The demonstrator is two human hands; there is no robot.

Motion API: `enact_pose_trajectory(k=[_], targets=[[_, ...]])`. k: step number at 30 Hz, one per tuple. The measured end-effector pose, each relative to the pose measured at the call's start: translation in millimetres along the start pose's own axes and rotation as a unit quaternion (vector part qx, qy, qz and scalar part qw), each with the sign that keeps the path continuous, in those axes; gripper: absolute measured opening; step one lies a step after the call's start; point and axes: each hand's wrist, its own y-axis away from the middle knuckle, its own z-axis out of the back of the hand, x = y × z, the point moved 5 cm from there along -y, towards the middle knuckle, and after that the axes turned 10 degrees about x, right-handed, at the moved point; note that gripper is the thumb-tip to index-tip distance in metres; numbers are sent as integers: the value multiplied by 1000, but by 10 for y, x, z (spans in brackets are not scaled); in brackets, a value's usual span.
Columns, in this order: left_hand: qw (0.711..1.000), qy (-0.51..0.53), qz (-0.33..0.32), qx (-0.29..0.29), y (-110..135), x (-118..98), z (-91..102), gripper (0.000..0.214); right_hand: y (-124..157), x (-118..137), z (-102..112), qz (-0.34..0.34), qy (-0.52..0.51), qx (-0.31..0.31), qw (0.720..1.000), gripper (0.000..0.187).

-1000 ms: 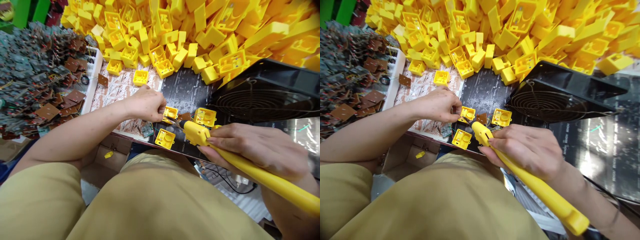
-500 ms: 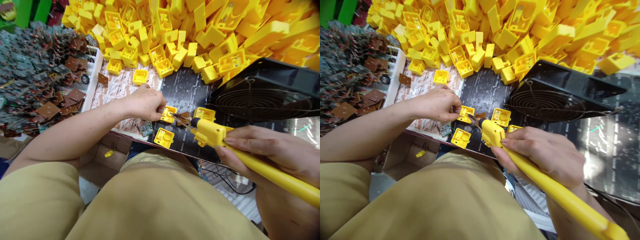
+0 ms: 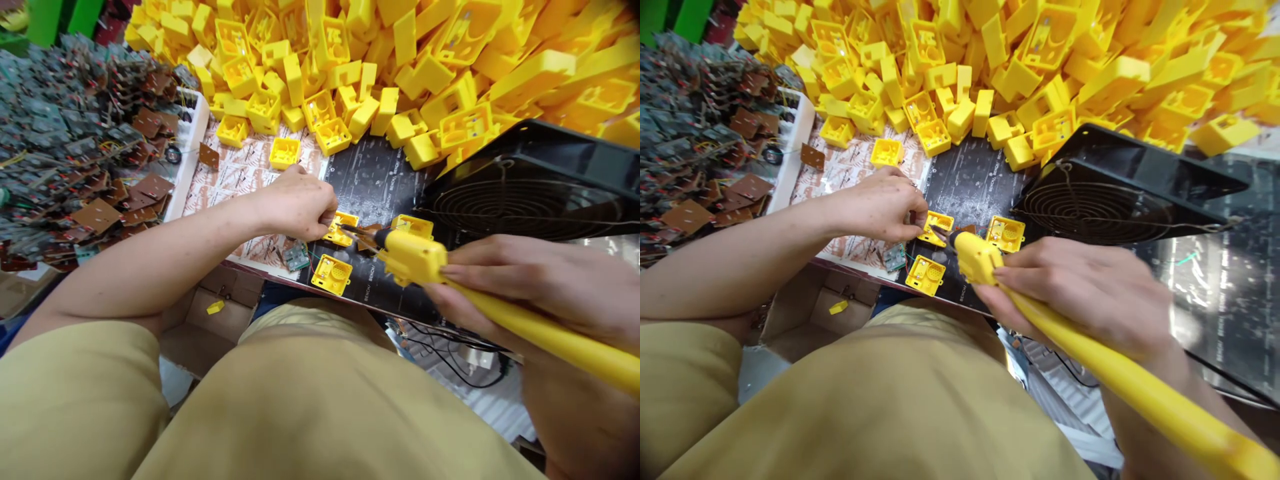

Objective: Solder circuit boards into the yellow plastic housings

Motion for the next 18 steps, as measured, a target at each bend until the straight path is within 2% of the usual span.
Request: enact_pose_trajectory(k=[2, 6, 10, 15, 18], targets=[[1000, -1, -1, 0, -5, -6, 1, 15, 66, -36, 44, -37, -3, -17, 999, 14], [1000, -4, 3, 13, -11, -15, 7, 15, 153, -60, 45, -23, -1, -64, 998, 14], [1000, -19, 8, 17, -5, -27, 15, 16, 208, -147, 9, -39, 16, -67, 997, 17], [999, -35, 4, 11, 12, -60, 22, 16, 299, -281, -15, -66, -3, -14, 998, 61], [999, -39, 2, 2, 33, -74, 15, 15, 376, -308, -19, -107, -6, -52, 993, 63]])
